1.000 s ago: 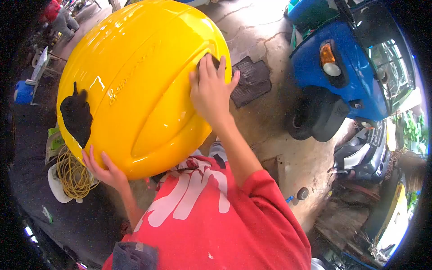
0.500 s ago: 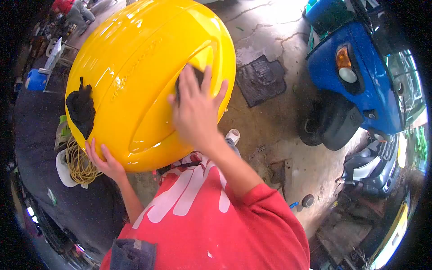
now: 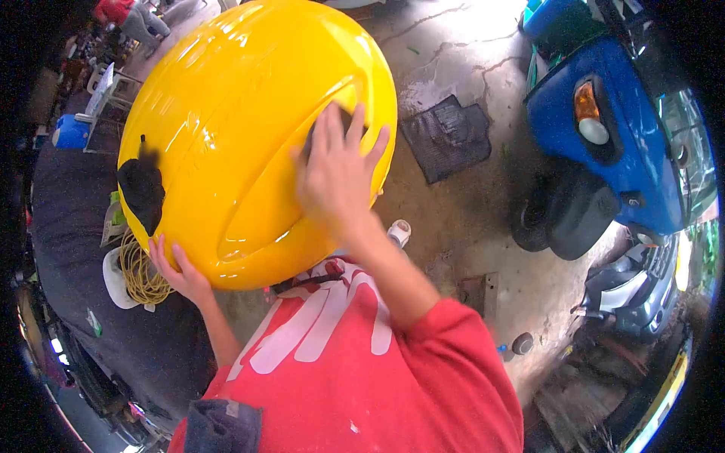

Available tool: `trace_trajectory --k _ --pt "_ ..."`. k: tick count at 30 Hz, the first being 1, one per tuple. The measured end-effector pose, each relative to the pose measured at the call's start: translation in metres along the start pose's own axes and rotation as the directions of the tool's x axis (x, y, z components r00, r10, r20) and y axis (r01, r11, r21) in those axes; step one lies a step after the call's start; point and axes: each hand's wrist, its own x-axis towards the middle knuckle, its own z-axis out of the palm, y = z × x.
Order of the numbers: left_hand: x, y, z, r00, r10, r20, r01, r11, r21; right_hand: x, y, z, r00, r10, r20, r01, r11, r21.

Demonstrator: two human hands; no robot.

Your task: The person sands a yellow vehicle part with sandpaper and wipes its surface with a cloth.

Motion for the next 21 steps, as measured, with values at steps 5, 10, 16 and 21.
trace_trajectory --k 5,10,16,21 --pt "-0.003 -0.003 -0.004 1.000 0.000 0.018 -0.001 1.000 0.027 0.023 0.015 0.012 1.000 0.011 0.025 -0.012 0.999 0.051" --pt "-0.002 -0.001 -0.001 1.000 -0.028 0.011 0.027 1.000 0.008 -0.020 -0.012 -0.009 0.998 -0.068 -0.015 0.069 0.991 0.114" --pt "0.000 -0.001 -0.003 1.000 -0.007 0.018 0.007 1.000 -0.002 0.031 0.018 0.016 0.997 0.065 0.038 -0.068 0.994 0.081" --pt "-0.001 -0.003 0.000 1.000 -0.019 0.014 0.018 1.000 0.024 -0.001 -0.006 -0.003 0.999 -0.034 -0.007 0.035 0.993 0.111"
